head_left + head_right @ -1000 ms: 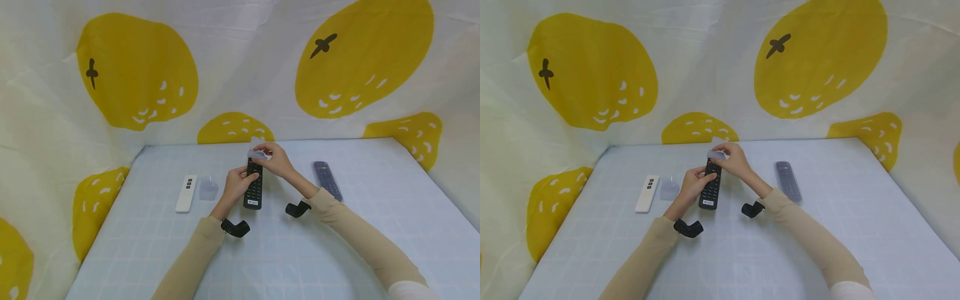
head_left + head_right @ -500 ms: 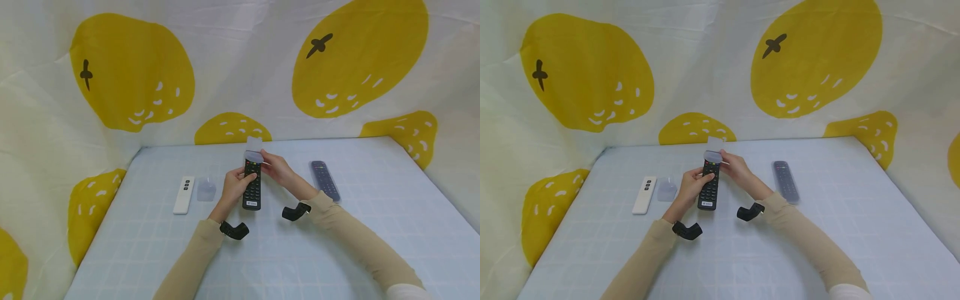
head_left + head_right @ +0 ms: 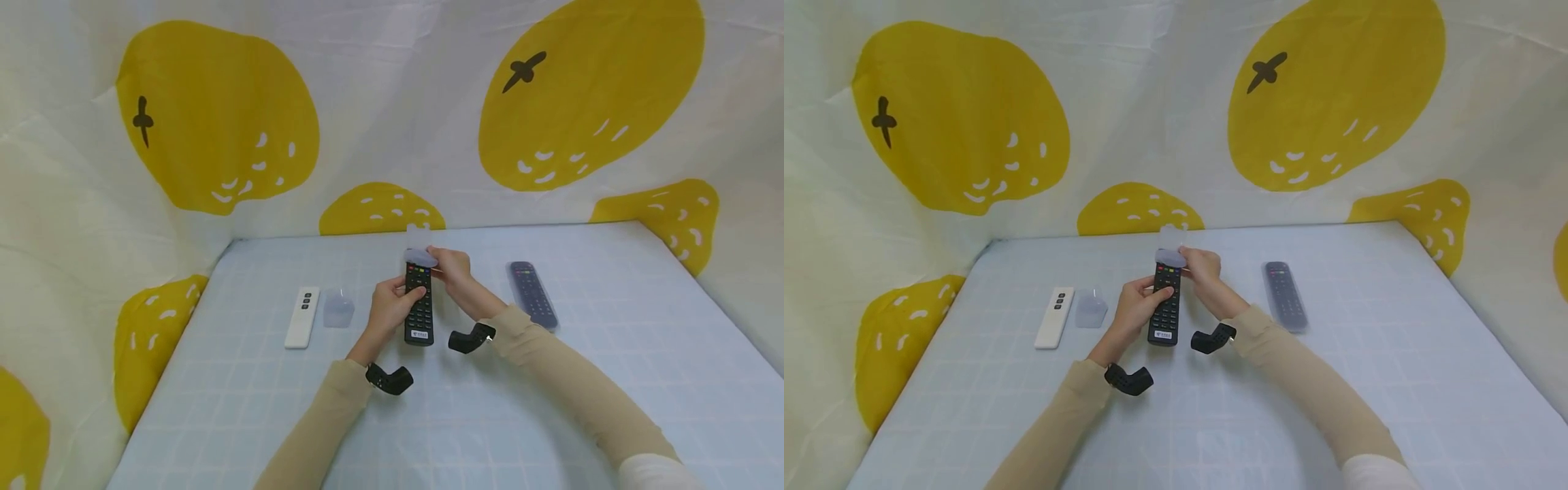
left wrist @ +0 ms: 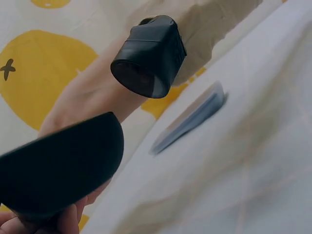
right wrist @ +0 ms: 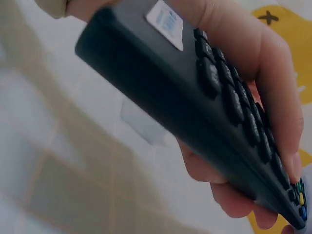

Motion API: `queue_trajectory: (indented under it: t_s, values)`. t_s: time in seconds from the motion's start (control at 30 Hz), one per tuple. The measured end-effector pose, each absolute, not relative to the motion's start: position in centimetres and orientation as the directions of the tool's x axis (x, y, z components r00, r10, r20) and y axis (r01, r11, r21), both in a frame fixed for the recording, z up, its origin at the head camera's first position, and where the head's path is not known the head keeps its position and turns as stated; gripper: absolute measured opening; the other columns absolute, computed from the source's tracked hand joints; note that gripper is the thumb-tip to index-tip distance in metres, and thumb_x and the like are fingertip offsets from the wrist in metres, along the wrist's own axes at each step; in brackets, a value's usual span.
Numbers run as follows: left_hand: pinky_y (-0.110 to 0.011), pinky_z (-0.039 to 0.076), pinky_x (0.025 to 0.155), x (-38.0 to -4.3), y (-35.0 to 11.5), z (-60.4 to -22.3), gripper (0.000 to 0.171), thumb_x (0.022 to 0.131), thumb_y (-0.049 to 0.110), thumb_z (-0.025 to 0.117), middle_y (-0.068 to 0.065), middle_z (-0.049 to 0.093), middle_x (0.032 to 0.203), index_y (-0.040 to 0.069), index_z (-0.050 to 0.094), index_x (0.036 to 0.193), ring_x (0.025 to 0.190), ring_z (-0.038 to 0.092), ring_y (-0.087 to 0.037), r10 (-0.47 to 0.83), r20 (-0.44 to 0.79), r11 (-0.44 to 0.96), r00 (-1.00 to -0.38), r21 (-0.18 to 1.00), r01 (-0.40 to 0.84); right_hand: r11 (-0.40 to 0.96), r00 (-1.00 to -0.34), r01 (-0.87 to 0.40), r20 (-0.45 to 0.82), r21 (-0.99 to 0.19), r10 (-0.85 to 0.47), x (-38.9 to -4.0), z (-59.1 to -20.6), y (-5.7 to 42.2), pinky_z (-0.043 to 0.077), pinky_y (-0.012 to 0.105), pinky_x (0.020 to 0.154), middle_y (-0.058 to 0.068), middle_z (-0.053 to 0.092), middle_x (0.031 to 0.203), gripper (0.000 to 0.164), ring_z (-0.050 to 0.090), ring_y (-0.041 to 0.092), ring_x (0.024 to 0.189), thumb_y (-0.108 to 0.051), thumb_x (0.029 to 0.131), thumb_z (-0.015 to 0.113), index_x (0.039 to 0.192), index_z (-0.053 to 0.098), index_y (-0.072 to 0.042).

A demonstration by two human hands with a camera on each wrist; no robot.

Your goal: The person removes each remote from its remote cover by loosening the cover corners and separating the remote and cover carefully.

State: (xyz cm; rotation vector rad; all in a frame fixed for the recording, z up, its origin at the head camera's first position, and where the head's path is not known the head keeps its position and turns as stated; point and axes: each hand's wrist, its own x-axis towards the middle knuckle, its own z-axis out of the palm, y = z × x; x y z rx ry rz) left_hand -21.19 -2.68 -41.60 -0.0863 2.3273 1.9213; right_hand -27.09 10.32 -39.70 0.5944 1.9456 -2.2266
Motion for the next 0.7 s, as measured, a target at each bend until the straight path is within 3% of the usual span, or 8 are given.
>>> queue_trajectory:
  t_s: [0.2, 0.43, 0.7]
  values:
    - [-0.036, 0.058, 0.081, -21.1, -2.9, -41.3, 0.044, 0.087, 0.02, 0.069, -0.018, 0.072, 0.107, 0.0, 0.061, 0.126, 0.094, 0.071, -0.026, 0.018, -0.14, 0.233, -0.99, 0.963, -0.132, -0.109, -0.922, 0.351, -0.364, -0.93, 0.134, -27.7, -39.5, 10.1, 0.049, 0.037, 0.101, 0.019, 0.057, 0.133, 0.043, 0.058, 0.025, 0.113, -0.018, 0.095, 0.057, 0.131, 0.051, 0.005]
    - [-0.034, 0.058, 0.078, -21.0, -3.0, -41.7, 0.043, 0.086, 0.019, 0.07, -0.019, 0.072, 0.105, -0.002, 0.062, 0.123, 0.09, 0.072, -0.027, 0.036, -0.13, 0.263, -0.991, 0.958, -0.117, -0.079, -0.903, 0.405, -0.412, -0.911, 0.119, -28.3, -39.8, 10.4, 0.049, 0.035, 0.1, 0.02, 0.055, 0.133, 0.045, 0.058, 0.02, 0.103, -0.016, 0.094, 0.059, 0.132, 0.05, 0.005]
    - [-0.035, 0.058, 0.081, -20.9, -3.1, -42.1, 0.045, 0.087, 0.019, 0.069, -0.02, 0.07, 0.11, -0.003, 0.06, 0.126, 0.095, 0.071, -0.028, 0.024, -0.133, 0.233, -0.991, 0.965, -0.124, -0.057, -0.894, 0.418, -0.421, -0.907, 0.155, -28.6, -39.9, 9.8, 0.053, 0.023, 0.079, 0.019, 0.057, 0.131, 0.046, 0.059, 0.018, 0.099, -0.017, 0.092, 0.061, 0.132, 0.051, 0.004]
